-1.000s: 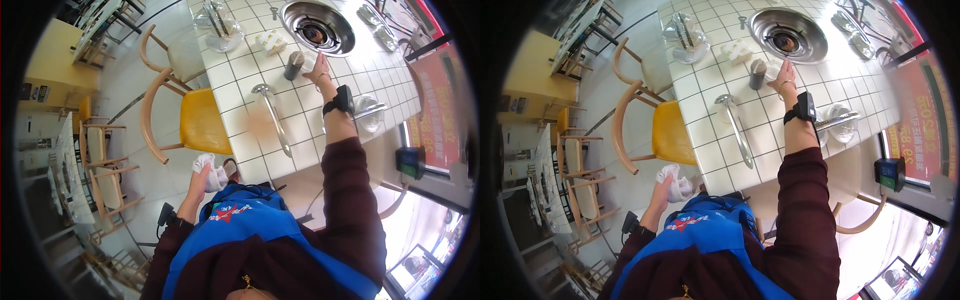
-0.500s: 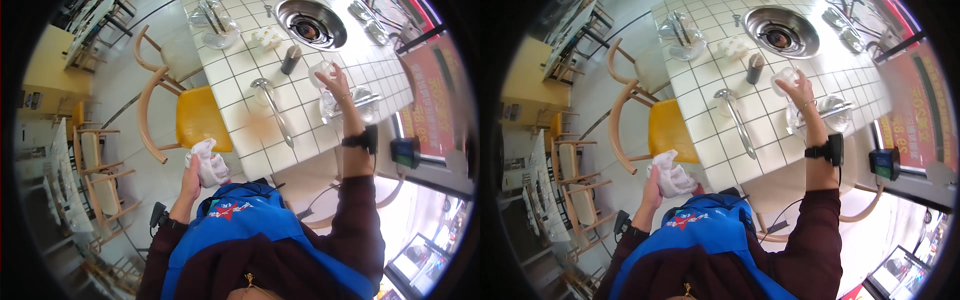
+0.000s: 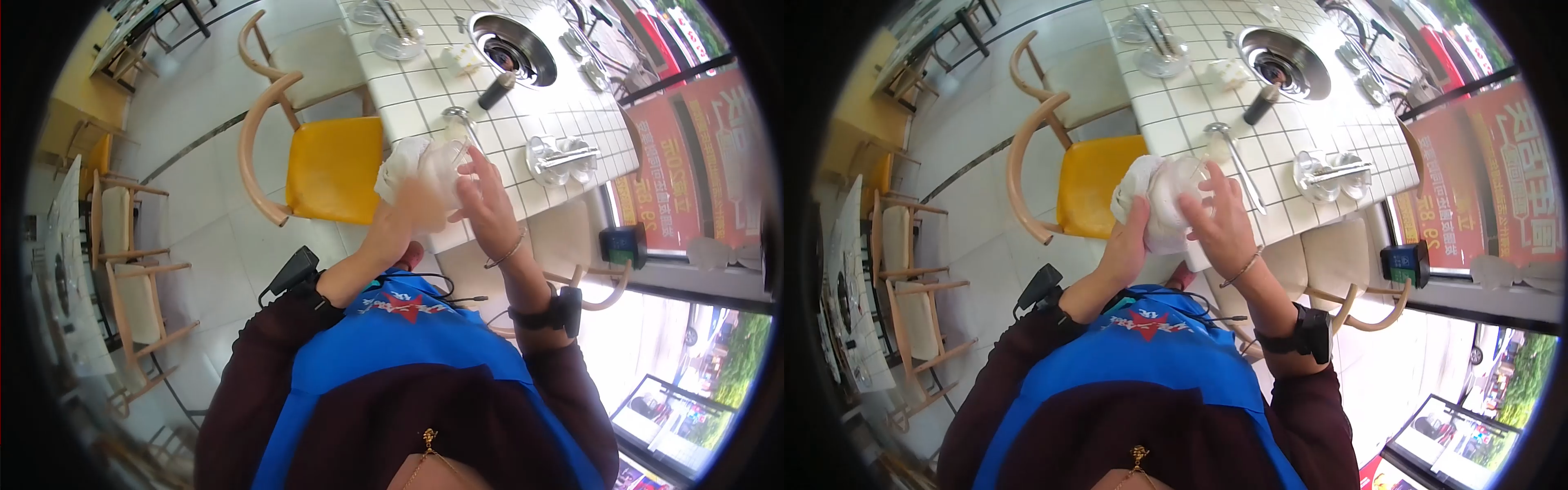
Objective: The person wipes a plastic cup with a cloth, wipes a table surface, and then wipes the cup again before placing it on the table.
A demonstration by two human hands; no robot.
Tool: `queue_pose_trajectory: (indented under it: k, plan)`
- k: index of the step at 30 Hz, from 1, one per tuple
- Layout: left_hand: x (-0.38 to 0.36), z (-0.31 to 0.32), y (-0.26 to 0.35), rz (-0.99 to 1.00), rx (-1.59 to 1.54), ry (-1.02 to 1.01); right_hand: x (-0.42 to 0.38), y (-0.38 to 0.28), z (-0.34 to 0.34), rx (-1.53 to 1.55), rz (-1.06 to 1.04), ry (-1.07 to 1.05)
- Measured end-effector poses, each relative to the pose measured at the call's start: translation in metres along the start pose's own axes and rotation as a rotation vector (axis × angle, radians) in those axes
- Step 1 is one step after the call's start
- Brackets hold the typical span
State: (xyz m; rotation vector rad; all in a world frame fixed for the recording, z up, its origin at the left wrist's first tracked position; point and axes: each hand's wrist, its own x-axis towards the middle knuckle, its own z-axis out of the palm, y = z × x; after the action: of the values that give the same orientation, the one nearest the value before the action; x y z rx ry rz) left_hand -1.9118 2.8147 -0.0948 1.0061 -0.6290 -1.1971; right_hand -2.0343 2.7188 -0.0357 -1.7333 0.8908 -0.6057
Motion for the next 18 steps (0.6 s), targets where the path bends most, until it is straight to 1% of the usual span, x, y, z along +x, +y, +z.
queue_pose_trajectory:
  k: [1, 2, 3, 4, 5, 6, 7, 8, 10, 11, 13, 14, 18]
  plan:
    - [-0.005, -0.008, 0.006, 0.070, -0.097, 0.056, -0.002, -0.005, 0.008, -0.001, -0.010, -0.016]
    - [-0.010, -0.020, 0.015, 0.082, -0.097, 0.070, -0.003, -0.008, 0.012, 0.184, 0.096, -0.067]
    - [-0.016, -0.033, 0.024, -0.001, -0.212, 0.102, -0.005, -0.012, 0.018, 0.366, 0.209, -0.119]
    - [-0.021, -0.044, 0.030, -0.083, -0.331, 0.133, -0.007, -0.013, 0.030, 0.361, 0.207, -0.136]
    - [-0.026, -0.053, 0.034, -0.072, -0.336, 0.148, -0.009, -0.013, 0.042, 0.420, 0.284, -0.201]
    - [-0.030, -0.062, 0.037, 0.017, -0.242, 0.148, -0.011, -0.013, 0.054, 0.480, 0.362, -0.266]
    - [-0.035, -0.069, 0.041, 0.103, -0.146, 0.148, -0.015, -0.016, 0.068, 0.578, 0.385, -0.325]
    - [-0.042, -0.077, 0.048, 0.113, -0.148, 0.166, -0.019, -0.021, 0.081, 0.573, 0.384, -0.345]
    - [-0.060, -0.092, 0.070, 0.068, -0.030, 0.207, -0.026, -0.033, 0.104, 0.771, 0.395, -0.479]
    - [-0.064, -0.105, 0.072, 0.082, -0.028, 0.229, -0.028, -0.034, 0.112, 0.775, 0.364, -0.525]
    - [-0.074, -0.131, 0.072, 0.178, 0.225, 0.220, -0.032, -0.045, 0.128, 0.809, 0.393, -0.549]
    - [-0.081, -0.138, 0.075, 0.189, 0.227, 0.253, -0.033, -0.049, 0.135, 0.846, 0.426, -0.541]
    - [-0.114, -0.156, 0.085, 0.236, 0.264, 0.345, -0.036, -0.056, 0.160, 0.833, 0.476, -0.672]
